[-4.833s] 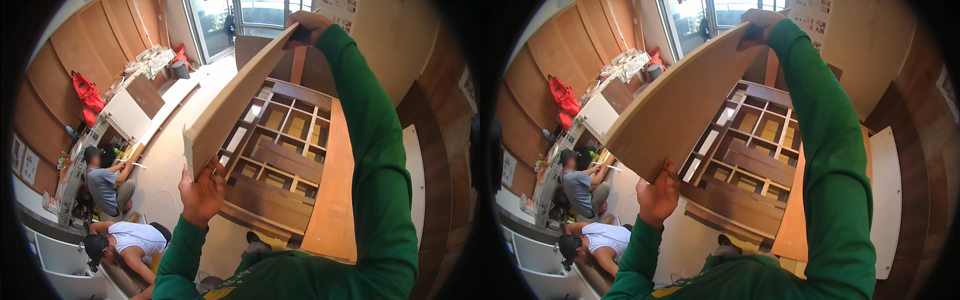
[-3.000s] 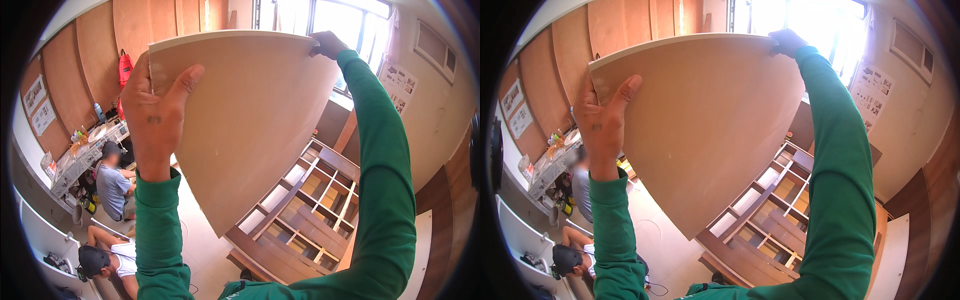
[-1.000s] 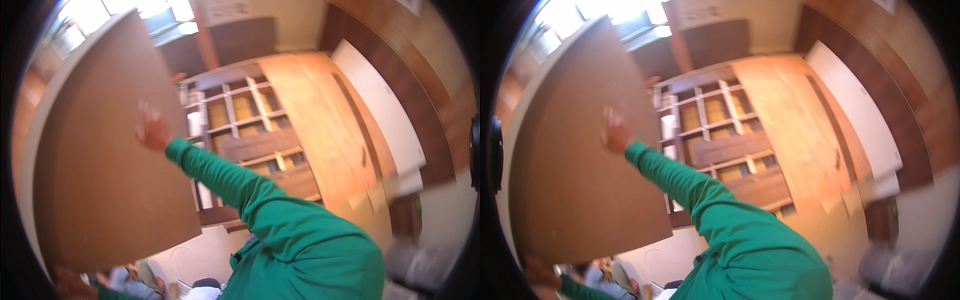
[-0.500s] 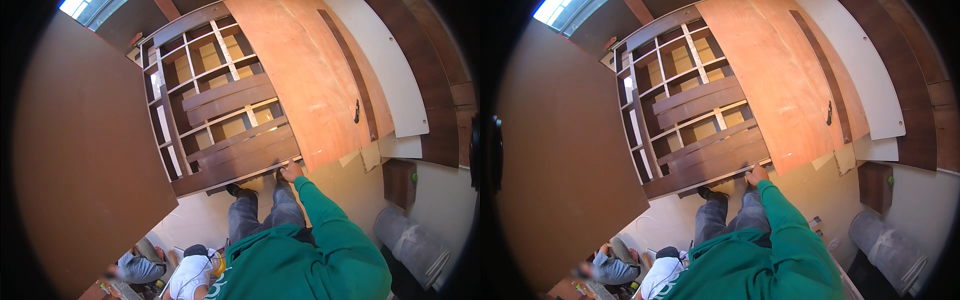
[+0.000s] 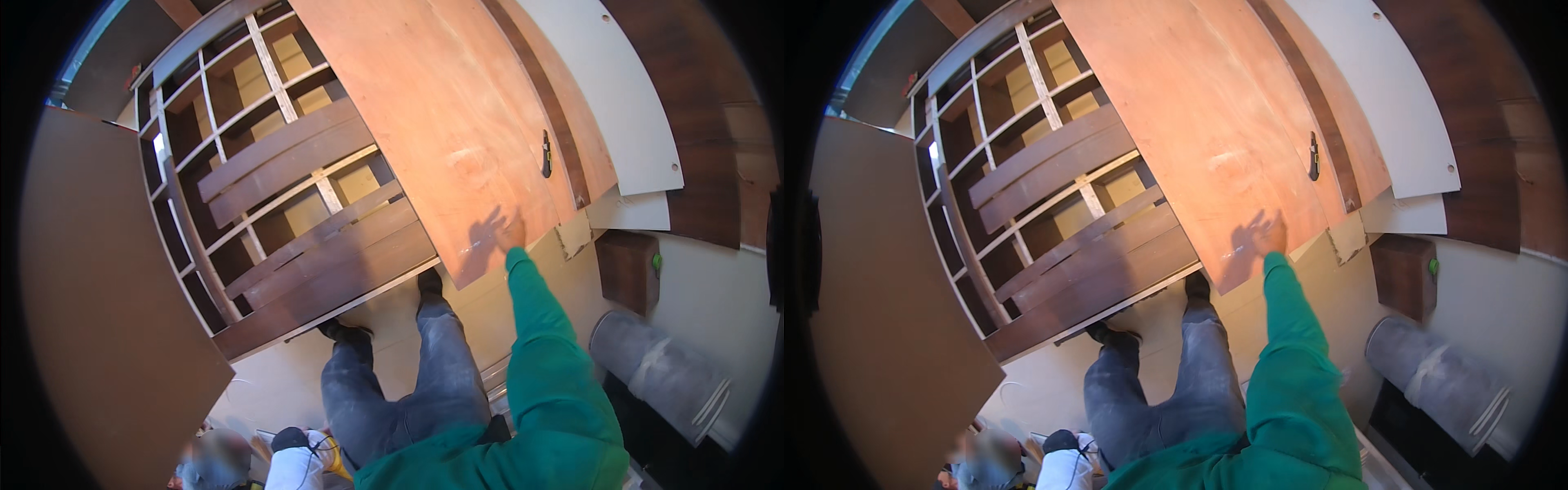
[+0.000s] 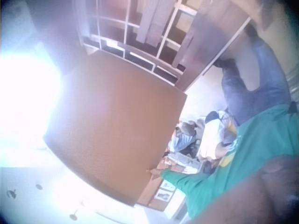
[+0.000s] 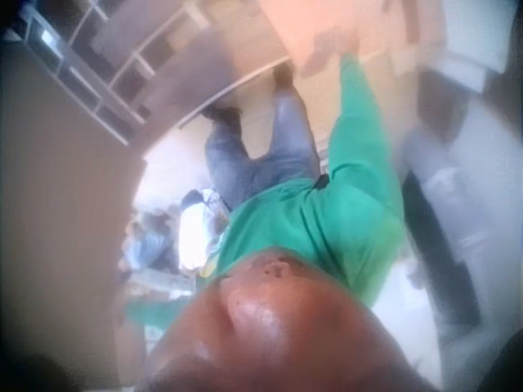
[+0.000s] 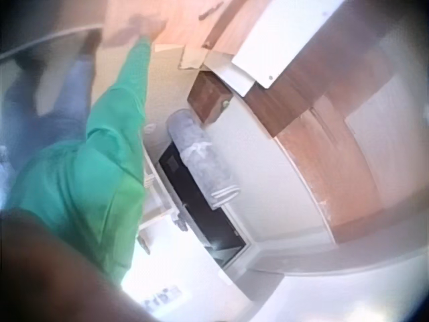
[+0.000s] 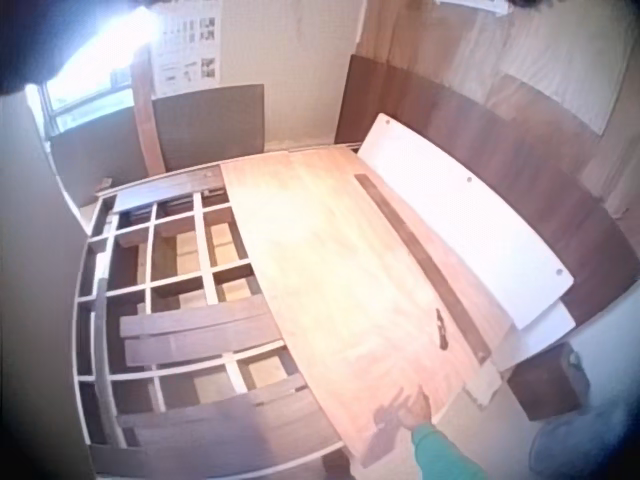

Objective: The person measures and marks a large white wood panel using a tape measure and pencil. They then use a straight edge and a utility knife to cut the panel along the marked line. Finally, the person snaps the panel apart and cleans the cut edge.

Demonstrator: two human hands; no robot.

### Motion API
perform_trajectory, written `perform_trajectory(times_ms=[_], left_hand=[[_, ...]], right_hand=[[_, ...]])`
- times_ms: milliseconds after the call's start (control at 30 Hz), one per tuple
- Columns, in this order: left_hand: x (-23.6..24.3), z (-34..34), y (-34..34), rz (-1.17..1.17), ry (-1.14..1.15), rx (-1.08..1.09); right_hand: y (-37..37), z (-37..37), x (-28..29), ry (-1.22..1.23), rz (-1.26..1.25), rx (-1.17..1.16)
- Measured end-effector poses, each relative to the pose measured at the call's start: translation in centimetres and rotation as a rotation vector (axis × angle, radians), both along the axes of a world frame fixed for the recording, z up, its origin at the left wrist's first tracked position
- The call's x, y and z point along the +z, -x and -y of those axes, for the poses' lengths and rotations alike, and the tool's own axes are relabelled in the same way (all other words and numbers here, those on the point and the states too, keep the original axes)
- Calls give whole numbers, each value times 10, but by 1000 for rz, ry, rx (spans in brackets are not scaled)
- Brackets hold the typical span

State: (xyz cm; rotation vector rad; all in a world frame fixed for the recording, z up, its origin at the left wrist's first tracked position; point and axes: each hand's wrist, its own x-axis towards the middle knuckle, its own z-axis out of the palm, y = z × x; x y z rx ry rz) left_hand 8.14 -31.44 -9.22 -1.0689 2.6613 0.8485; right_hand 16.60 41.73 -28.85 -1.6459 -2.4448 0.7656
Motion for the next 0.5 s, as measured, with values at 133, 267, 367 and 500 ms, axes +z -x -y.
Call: perform_trajectory(times_ms=[133,267,367,500], left_hand=[[-23,39,14,-127,151,67],[88,157,68,-344,410,146],[267,232,97,-467,595,215],[444,282,141,-505,614,276]], right_hand=[[-38,-153,-62,-103,236,-99],[-63,-275,-80,-25,172,162],[-46,-309,-92,28,271,-61],[-24,-307,-63,241,293,-115]])
